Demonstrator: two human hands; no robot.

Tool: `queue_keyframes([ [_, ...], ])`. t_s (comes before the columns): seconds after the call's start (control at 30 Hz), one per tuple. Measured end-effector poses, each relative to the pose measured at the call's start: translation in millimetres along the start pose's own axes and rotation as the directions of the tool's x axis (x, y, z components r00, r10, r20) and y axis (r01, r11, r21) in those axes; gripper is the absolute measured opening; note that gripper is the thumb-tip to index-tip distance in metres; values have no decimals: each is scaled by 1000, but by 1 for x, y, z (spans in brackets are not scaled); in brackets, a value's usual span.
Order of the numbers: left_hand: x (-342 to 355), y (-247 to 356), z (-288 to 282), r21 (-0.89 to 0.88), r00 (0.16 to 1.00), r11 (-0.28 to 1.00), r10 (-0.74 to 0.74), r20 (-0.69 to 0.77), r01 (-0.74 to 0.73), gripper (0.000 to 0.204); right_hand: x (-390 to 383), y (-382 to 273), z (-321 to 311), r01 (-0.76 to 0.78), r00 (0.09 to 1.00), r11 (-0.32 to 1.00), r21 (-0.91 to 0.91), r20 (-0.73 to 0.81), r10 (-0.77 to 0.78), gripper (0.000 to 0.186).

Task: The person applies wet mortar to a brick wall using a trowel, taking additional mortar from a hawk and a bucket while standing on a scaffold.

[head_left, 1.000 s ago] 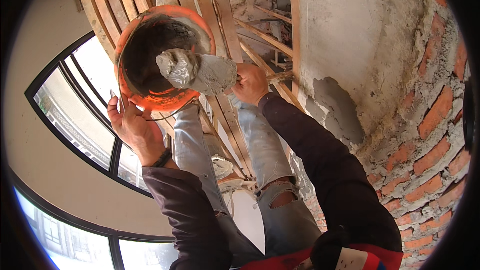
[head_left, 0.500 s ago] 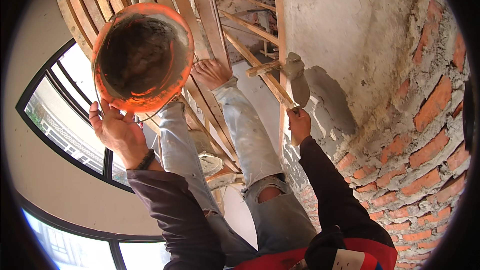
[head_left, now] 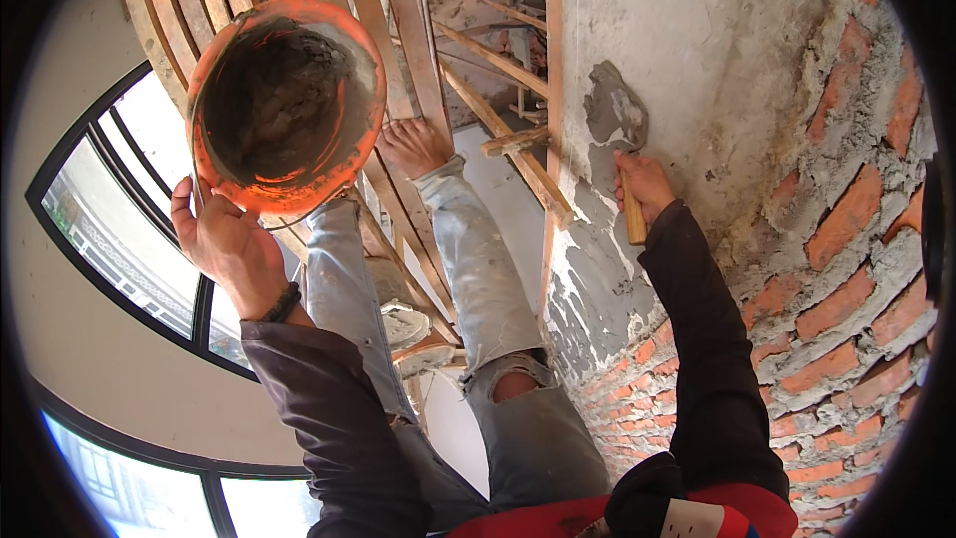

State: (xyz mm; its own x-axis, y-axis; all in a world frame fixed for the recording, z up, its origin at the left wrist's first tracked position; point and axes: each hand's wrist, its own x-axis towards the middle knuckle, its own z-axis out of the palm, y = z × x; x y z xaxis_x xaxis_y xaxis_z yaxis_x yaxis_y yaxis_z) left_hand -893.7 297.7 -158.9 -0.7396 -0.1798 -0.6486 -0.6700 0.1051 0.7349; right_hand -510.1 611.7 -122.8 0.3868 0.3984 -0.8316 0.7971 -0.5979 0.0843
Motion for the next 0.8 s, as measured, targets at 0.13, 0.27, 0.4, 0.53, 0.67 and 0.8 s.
queue_keyframes([
  [0.13,0,1,-4,-98,997,994,54,55,-48,40,-43,-41,-29,22,999,998,52,26,-23,29],
  [0.27,6,5,-7,-115,1000,993,19,18,-17,50,-104,-12,-58,-12,1000,995,95,-13,13,30],
  [0.4,7,1,-9,-138,1000,990,-12,11,13,50,-157,53,-47,25,993,996,88,-117,-15,28],
  [0.53,5,-3,-10,-169,1000,986,11,-2,-12,46,-132,76,-5,49,996,982,-184,-68,-63,26],
  [0.67,10,-7,-16,-150,999,988,32,21,-29,43,-41,80,36,-102,989,945,-311,-138,62,28],
  [0.8,3,3,-10,-174,999,985,-5,-32,-1,47,12,52,54,-92,973,901,-424,-233,-10,24],
])
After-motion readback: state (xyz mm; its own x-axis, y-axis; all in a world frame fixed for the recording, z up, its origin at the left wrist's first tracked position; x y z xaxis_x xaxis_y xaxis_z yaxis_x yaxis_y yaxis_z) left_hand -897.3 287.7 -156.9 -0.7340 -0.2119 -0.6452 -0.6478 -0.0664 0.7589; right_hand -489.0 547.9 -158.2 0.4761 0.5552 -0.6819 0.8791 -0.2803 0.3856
